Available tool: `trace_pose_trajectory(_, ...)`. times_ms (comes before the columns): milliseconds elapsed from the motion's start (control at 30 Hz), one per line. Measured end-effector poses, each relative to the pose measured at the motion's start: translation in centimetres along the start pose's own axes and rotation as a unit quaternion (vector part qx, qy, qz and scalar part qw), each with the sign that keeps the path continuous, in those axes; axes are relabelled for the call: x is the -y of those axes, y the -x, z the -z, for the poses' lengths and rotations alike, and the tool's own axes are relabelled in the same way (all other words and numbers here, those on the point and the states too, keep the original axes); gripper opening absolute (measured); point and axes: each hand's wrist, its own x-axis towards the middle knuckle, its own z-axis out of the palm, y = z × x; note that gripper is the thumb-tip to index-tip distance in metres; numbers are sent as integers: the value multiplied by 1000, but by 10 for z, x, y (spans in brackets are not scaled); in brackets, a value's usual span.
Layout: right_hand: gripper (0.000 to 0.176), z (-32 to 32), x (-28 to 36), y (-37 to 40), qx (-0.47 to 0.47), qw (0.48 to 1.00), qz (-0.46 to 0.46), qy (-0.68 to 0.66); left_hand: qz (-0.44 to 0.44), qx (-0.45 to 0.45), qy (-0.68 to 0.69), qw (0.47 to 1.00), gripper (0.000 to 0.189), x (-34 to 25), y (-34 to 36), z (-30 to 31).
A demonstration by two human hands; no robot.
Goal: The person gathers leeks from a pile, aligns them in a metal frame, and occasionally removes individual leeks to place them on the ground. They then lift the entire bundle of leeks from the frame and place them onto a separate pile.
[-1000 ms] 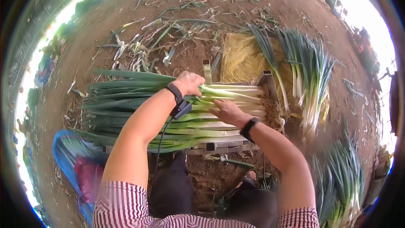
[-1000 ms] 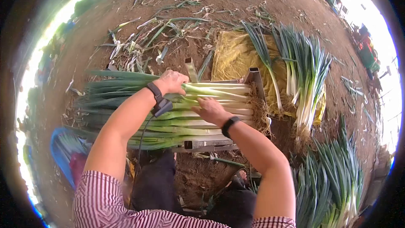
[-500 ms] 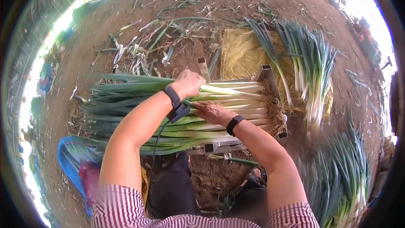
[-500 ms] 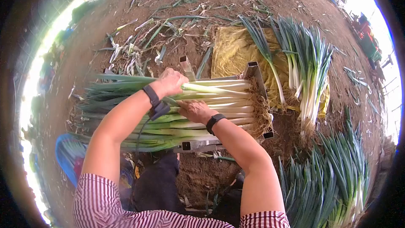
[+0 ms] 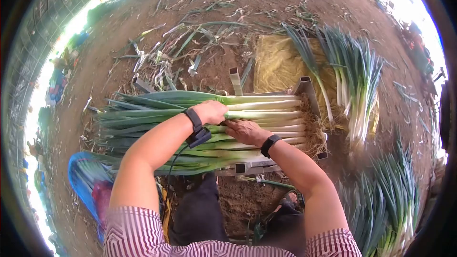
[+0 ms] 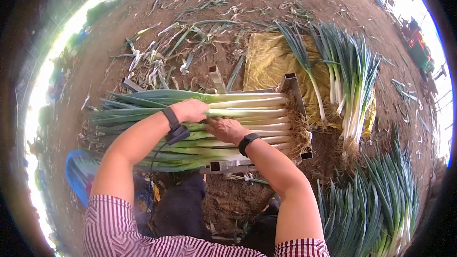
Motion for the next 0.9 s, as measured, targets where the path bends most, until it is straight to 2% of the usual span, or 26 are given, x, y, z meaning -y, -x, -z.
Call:
trace_pose_trajectory(200, 52, -6, -7, -6, 10, 1000, 7, 22, 42, 18, -37, 998, 23, -8, -13, -8)
trace_pose_trajectory(267, 52, -14, -14, -10, -11, 999, 21, 28, 1, 46, -31, 998, 24, -1, -18, 0)
trace_pose_trajectory(400, 49, 0, 1, 0, 7, 1000, -11, 27, 22, -9, -10, 1000, 21, -5, -23, 3)
trace_pose_trajectory(467, 49, -3, -3, -4, 3, 999, 5, 39, 41, -6, -12, 999, 26, -12, -15, 17)
trace_pose_trajectory(500, 50, -12, -15, -8, -21, 998, 43, 32, 23, -8, 6, 1000, 29, 3, -28, 2)
trace_pose_trajectory(533, 52, -23, -27, -12, -42, 996, 76, 21, -17, 11, 24, 1000, 34, 4, -21, 13)
trace_pose_trajectory(600, 53, -26, -27, -11, -34, 998, 51, 27, -1, 82, 136, 987, 51, 15, -27, 10)
trace_pose_trajectory(633, 52, -24, -26, -13, -40, 995, 87, 30, 19, 122, 156, 980, 55, 15, -28, 12)
trace_pose_trajectory(667, 51, -24, -28, -9, -14, 999, 42, 23, 37, 164, 175, 970, 60, 14, -29, 11)
trace_pose_trajectory(700, 52, -25, -30, -10, -27, 998, 58, 23, -2, 169, 187, 968, 69, 17, -29, 7)
trace_pose_trajectory(800, 53, -29, -36, -13, -26, 997, 63, 28, -56, 146, 256, 954, 71, 26, -24, 3)
trace_pose_trajectory(833, 53, -31, -37, -14, -19, 998, 57, 29, -53, 156, 299, 940, 72, 29, -19, 7)
trace_pose_trajectory(900, 53, -30, -36, -15, -17, 998, 54, 33, -30, 134, 265, 955, 72, 29, -10, 14)
